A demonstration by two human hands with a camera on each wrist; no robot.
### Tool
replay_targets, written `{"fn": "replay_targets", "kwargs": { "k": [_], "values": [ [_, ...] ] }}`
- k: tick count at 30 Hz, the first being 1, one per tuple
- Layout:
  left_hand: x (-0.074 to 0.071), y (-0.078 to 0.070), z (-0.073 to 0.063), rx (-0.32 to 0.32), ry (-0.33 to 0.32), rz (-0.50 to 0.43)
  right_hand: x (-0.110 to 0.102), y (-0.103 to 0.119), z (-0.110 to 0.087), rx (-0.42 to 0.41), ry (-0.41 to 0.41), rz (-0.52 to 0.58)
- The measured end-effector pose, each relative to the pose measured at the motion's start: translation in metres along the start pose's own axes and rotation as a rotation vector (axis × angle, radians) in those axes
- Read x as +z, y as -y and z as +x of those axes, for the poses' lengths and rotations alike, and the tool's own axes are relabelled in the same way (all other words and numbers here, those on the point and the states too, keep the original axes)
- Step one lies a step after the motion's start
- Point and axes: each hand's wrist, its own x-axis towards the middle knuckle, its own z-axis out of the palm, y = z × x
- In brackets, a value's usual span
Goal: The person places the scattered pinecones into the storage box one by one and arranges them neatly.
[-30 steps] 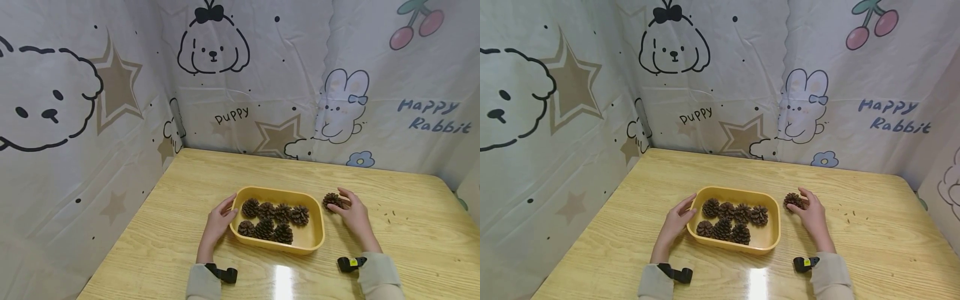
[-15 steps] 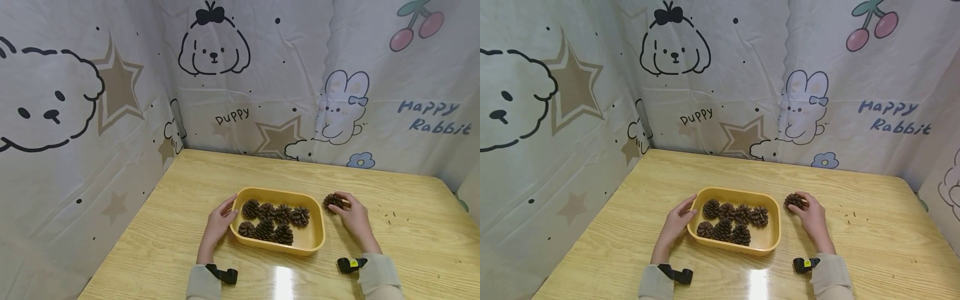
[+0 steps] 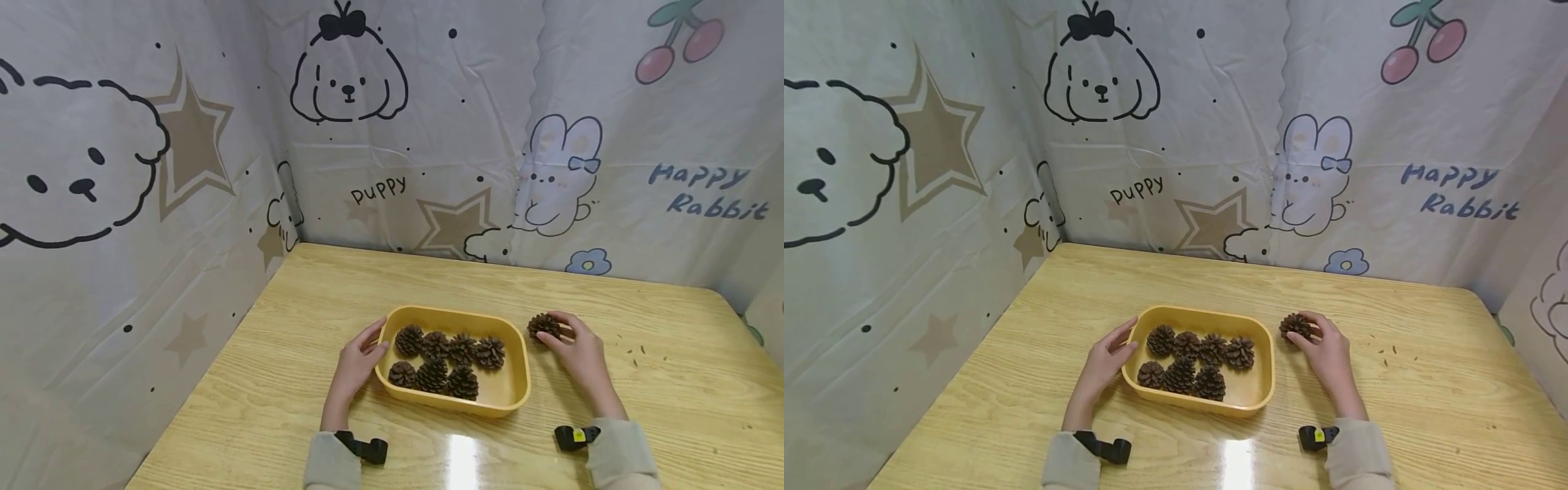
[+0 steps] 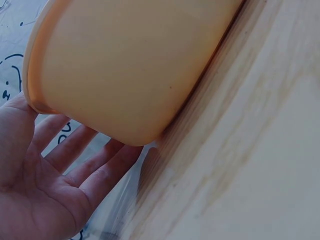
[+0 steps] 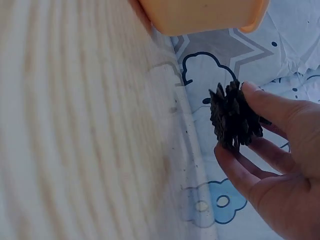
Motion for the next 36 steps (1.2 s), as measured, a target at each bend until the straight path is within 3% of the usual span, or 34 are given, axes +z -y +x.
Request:
{"fn": "replay_targets", "kwargs": {
  "k": [4,11,21,29,36],
  "values": [
    [0.001,-0.005,-0.002,0.003,0.002,0.000,-0.003,0.005,-0.004,-0.006,-0.009,0.005],
    [-0.001,-0.028,-0.010,-0.001,0.016,0.006,-0.006,0.018,-0.015,-0.047,-0.051,0.031],
    [0.000,-0.002,0.000,-0.014,0.002,0.005,-0.011,0.041,-0.030,-0.118,-0.051,0.074],
    [0.000,0.000,0.001,-0.005,0.001,0.021,-0.011,0.055,-0.043,-0.204,0.003,0.088],
    [0.000,-0.002,0.001,0.003,0.002,0.026,-0.007,0.061,-0.051,-0.230,0.080,0.108]
  ]
}}
